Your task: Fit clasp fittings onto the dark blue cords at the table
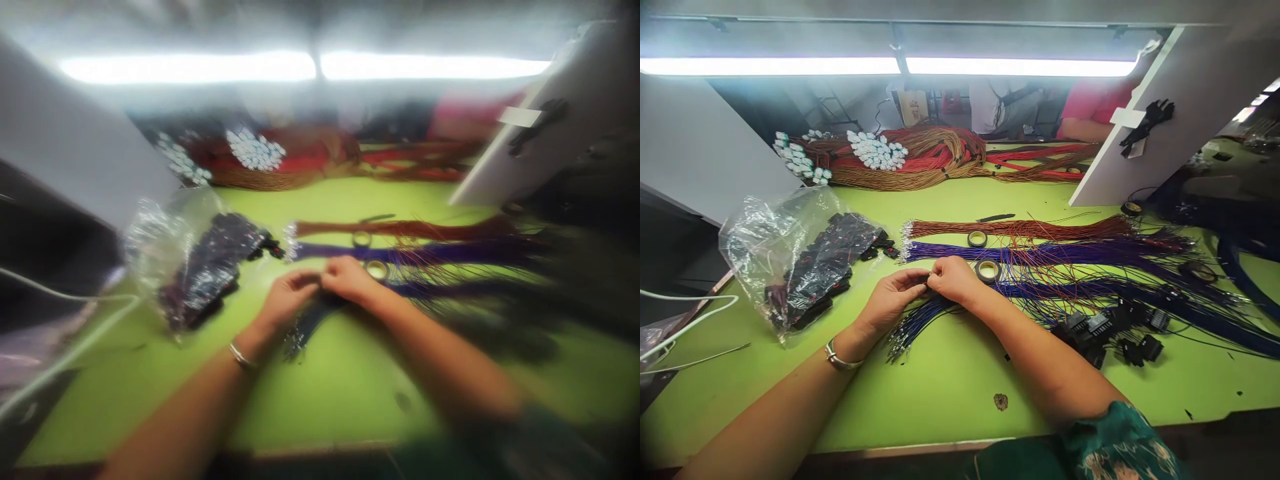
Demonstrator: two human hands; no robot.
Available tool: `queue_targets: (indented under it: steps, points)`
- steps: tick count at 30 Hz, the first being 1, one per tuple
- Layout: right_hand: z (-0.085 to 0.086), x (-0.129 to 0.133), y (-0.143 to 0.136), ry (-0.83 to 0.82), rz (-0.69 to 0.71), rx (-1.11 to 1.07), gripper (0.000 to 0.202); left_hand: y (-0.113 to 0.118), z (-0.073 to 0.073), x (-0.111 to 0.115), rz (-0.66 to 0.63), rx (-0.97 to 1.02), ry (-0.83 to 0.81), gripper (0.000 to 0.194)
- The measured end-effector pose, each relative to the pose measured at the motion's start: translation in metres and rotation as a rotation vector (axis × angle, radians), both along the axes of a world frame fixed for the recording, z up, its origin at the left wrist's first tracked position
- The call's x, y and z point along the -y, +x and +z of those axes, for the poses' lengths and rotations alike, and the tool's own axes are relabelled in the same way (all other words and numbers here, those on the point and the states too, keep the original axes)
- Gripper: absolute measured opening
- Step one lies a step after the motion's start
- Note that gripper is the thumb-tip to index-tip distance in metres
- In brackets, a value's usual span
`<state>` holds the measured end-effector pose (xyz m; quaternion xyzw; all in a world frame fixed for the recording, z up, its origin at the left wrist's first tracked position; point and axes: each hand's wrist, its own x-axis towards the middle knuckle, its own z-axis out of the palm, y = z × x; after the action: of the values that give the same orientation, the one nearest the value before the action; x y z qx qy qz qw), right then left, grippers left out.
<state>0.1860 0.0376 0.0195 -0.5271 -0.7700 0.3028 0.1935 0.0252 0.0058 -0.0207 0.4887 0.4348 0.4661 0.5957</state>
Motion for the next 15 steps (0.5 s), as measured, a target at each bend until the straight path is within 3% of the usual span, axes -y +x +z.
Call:
queue_targets:
  steps: [5, 7, 11, 15]
  points:
    - [-0.001, -0.001, 0.002, 0.075, 0.03, 0.043, 0.014, -0.001, 0.0, 0.001, 0.008, 0.004, 0.039, 0.03]
    - [0.006, -0.003, 0.007, 0.097, 0.039, 0.011, 0.014, -0.002, 0.0, 0.001, 0.012, 0.03, 0.054, 0.039]
    - [0.043, -0.002, 0.035, 0.078, -0.058, -0.182, 0.016, -0.005, -0.002, 0.001, -0.042, -0.02, 0.1, 0.058]
    - [0.084, 0.014, 0.107, 0.006, -0.215, -0.363, 0.019, -0.006, -0.007, 0.003, -0.144, -0.261, 0.253, 0.053]
